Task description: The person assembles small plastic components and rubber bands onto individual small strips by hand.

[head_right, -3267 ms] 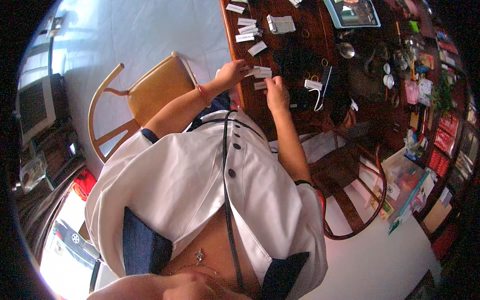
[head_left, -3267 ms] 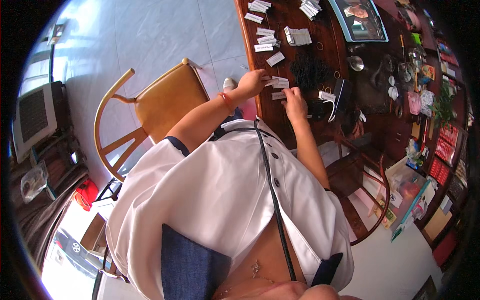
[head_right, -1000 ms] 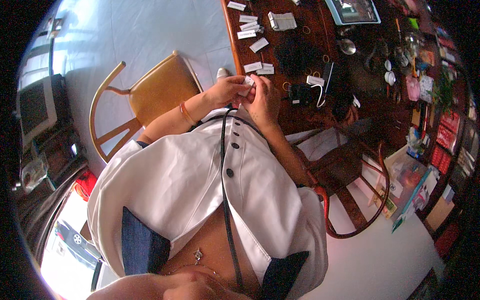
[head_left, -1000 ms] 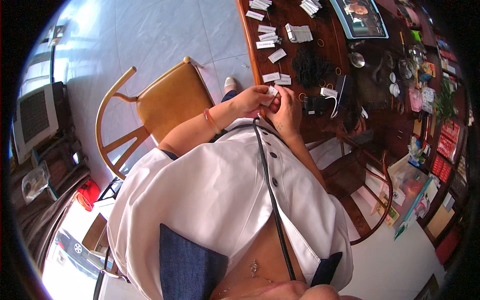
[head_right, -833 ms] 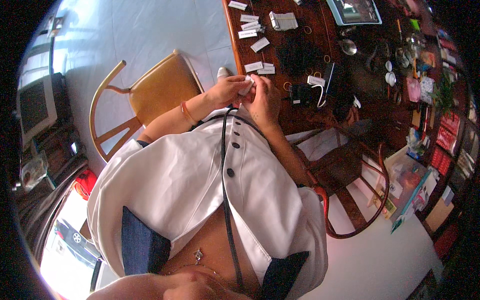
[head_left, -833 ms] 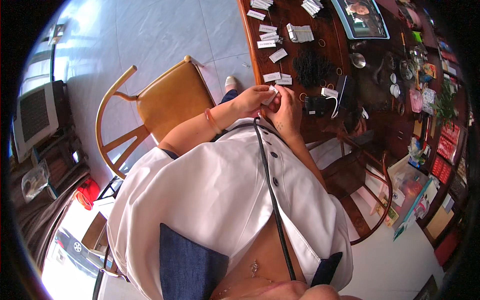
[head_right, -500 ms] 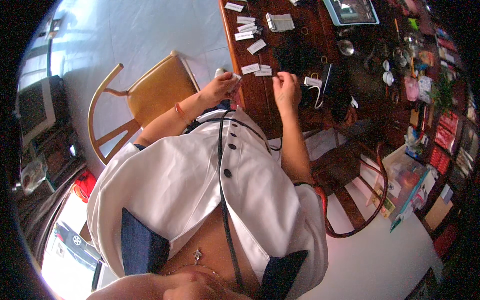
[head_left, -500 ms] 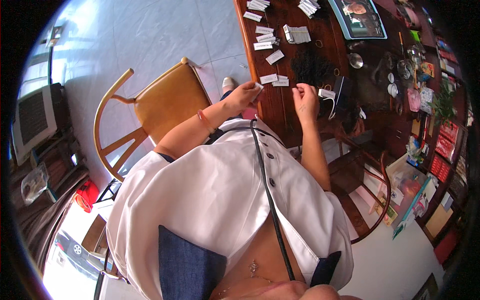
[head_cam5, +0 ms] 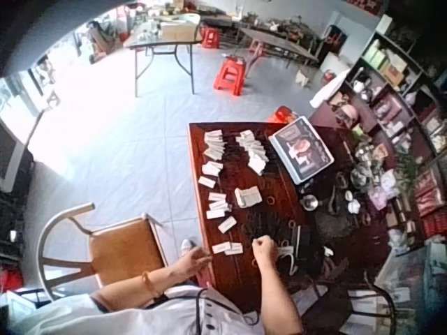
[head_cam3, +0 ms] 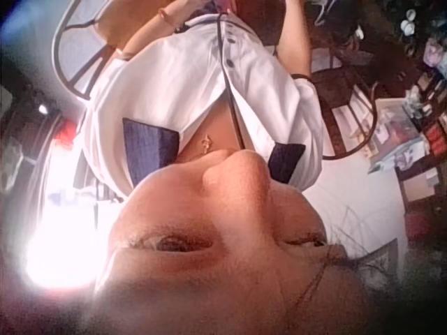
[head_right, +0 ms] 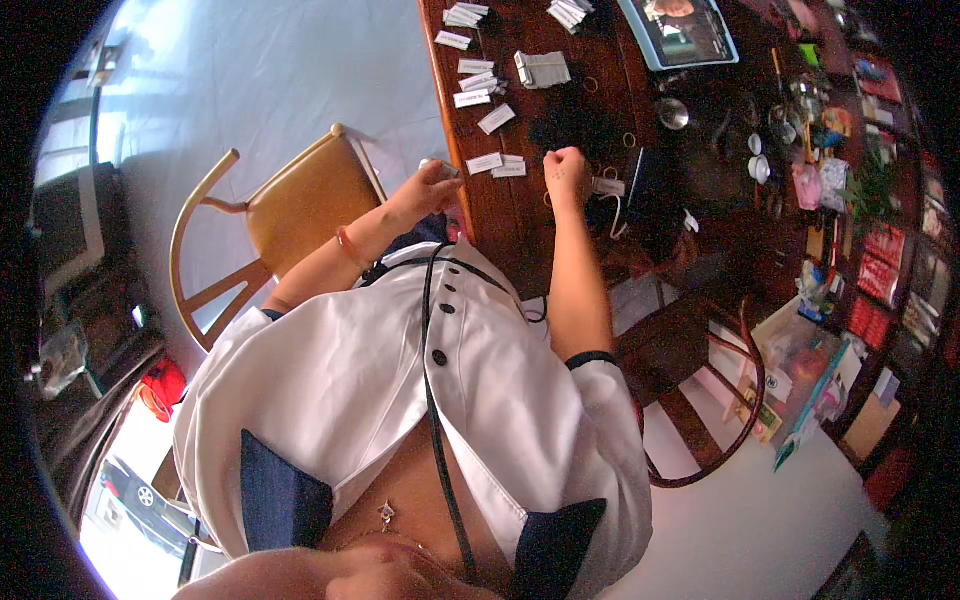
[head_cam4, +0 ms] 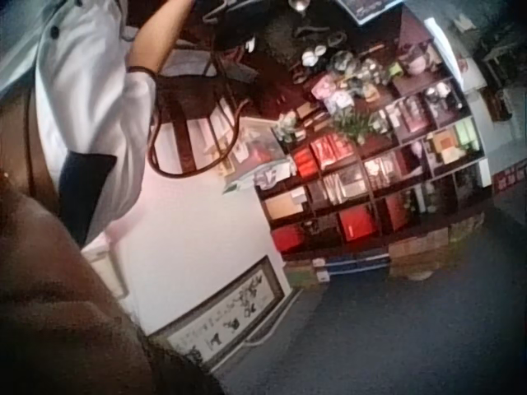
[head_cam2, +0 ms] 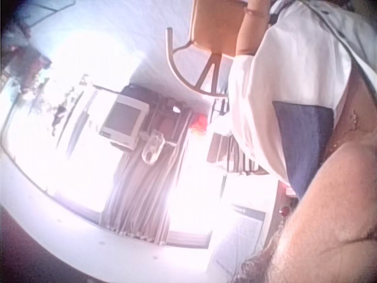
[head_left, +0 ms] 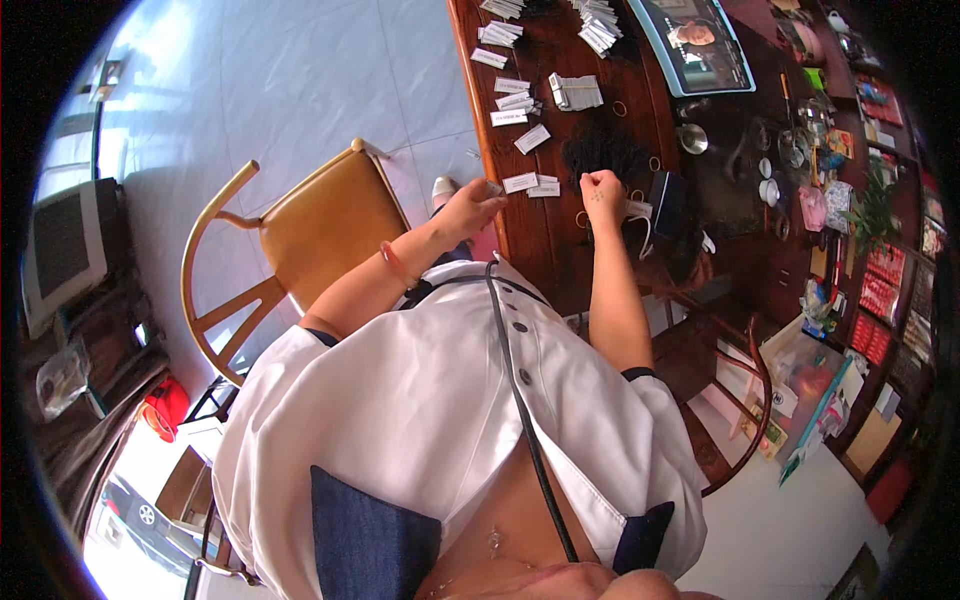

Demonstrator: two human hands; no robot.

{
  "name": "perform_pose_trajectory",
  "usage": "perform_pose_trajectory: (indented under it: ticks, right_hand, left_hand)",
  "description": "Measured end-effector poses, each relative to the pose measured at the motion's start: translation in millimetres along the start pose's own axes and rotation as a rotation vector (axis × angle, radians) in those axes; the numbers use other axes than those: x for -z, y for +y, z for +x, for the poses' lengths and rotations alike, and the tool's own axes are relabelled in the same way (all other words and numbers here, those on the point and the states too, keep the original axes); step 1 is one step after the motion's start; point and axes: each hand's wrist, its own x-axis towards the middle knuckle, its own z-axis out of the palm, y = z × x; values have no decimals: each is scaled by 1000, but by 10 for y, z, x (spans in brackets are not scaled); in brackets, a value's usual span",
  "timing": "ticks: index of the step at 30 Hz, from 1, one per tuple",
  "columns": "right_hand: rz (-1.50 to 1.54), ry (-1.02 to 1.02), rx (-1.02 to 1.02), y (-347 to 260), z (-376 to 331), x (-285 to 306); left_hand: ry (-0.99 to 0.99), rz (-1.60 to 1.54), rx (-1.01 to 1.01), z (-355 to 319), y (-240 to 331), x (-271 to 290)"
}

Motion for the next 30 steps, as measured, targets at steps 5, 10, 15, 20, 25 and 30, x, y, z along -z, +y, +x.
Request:
perform_pose_trajectory:
  ticks: [5,10,15,20,25,30]
  right_hand:
    - [161,4,17,108,-290,172]
    - [503,43,160,-61,-625,382]
    - [525,25,275,-269,-826,537]
    - [505,63,337,-382,-902,618]
    - [433,75,363,-412,-948,687]
    - [26,232,752,-697,-997,765]
  left_hand:
    - [15,-70,16,73,106,5]
    - [-57,-148,-40,54,307,-47]
    - [-42,-188,-102,-60,558,-149]
    - [-44,-137,-69,-56,501,-112]
    - [61,-93,-106,-119,523,-91]
    - [31,-17,-185,-152,496,-123]
